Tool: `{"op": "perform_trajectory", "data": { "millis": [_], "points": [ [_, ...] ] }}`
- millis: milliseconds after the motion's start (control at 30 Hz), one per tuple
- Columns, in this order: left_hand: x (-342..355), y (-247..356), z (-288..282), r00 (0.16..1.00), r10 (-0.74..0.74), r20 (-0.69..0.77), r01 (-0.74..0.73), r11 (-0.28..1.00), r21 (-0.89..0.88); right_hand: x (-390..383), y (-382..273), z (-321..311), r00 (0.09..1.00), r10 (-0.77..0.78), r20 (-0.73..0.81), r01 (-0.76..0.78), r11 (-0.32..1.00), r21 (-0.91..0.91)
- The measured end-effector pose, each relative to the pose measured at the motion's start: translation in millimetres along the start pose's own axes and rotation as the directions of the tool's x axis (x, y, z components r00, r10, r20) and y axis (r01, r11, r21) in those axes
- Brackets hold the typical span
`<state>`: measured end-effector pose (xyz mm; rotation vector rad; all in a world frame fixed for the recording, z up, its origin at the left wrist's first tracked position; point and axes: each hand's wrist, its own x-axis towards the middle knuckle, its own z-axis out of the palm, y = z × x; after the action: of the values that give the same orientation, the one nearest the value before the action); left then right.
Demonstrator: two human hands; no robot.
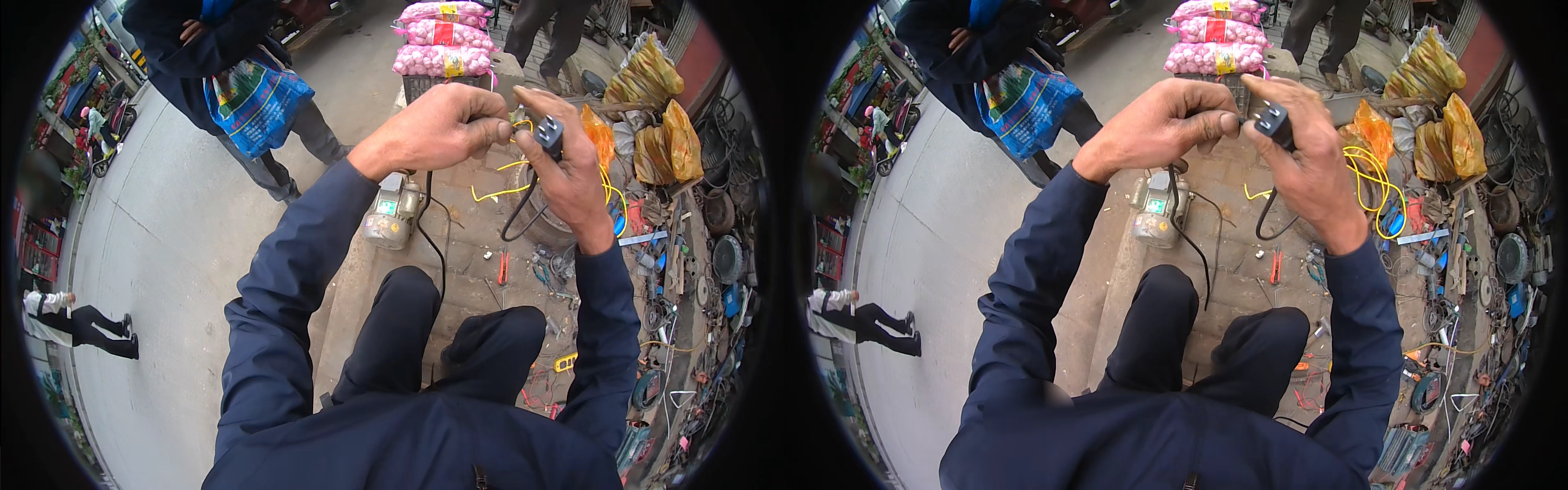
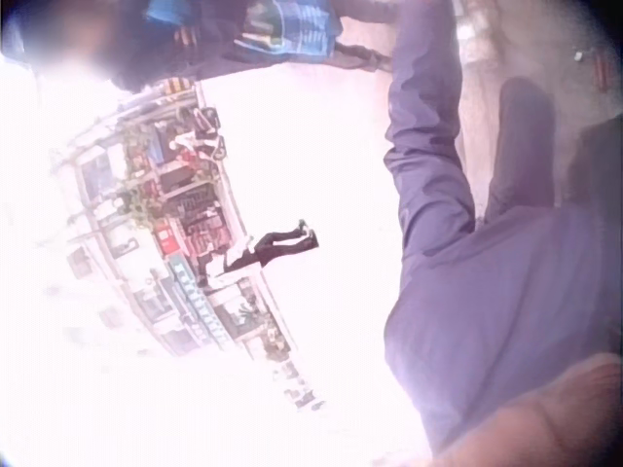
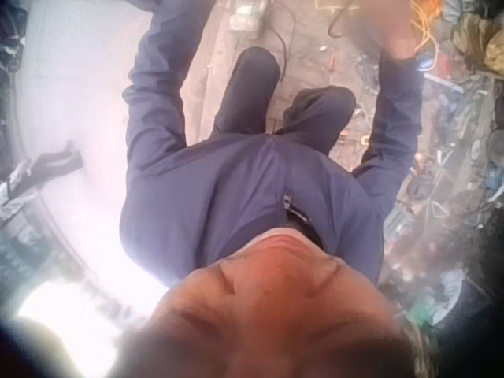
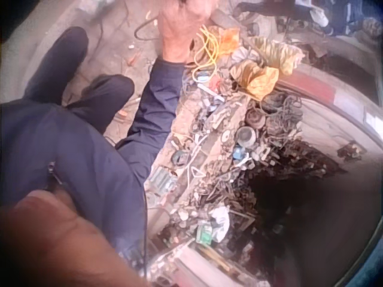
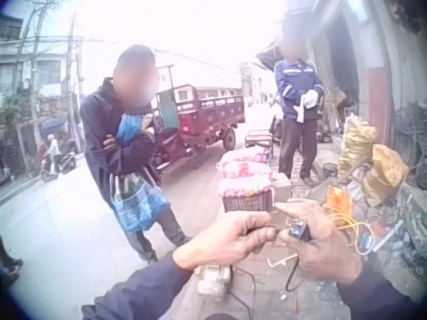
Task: The person uses a screwdriver to remove screws from a small electric motor, then moves to a yellow generator and uses a wrench to tighten bolts on its engine. The person handles the motor, power cord, and generator components throughout the clip.
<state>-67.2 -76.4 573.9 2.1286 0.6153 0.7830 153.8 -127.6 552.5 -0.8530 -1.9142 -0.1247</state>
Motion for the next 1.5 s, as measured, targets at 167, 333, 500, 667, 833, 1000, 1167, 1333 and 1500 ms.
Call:
{"op": "perform_trajectory", "data": {
  "millis": [167,333,500,667,833,1000,1167,1333,1500],
  "points": [
    [-35,-45,-39,0.990,-0.037,-0.136,0.027,0.997,-0.070,41,-31,43,0.953,0.284,0.106,-0.302,0.926,0.227],
    [-120,-172,9,0.877,-0.372,-0.305,0.312,0.922,-0.229,113,-10,4,0.968,0.209,-0.136,-0.181,0.964,0.196],
    [-262,-308,84,0.653,-0.616,-0.441,0.465,0.785,-0.408,163,57,-133,0.877,0.173,-0.449,-0.192,0.981,0.001],
    [-361,-388,116,0.511,-0.729,-0.454,0.661,0.672,-0.334,69,180,-280,0.515,0.375,-0.771,-0.621,0.783,-0.033],
    [-373,-380,89,0.311,-0.834,-0.456,0.687,0.529,-0.499,-185,290,-275,0.522,0.458,-0.720,-0.852,0.313,-0.419],
    [-332,-326,30,0.435,-0.766,-0.473,0.759,0.595,-0.266,-446,276,-114,0.244,0.820,-0.517,-0.818,-0.113,-0.564],
    [-269,-292,28,0.586,-0.700,-0.408,0.756,0.653,-0.036,-464,217,47,-0.046,0.996,0.070,-0.623,0.027,-0.782],
    [-219,-287,51,0.629,-0.730,-0.269,0.736,0.670,-0.099,-279,149,223,0.396,0.653,0.645,-0.873,0.486,0.044],
    [-191,-300,61,0.620,-0.746,-0.243,0.664,0.664,-0.344,-178,74,292,0.286,0.292,0.913,-0.937,0.287,0.202]
  ]
}}
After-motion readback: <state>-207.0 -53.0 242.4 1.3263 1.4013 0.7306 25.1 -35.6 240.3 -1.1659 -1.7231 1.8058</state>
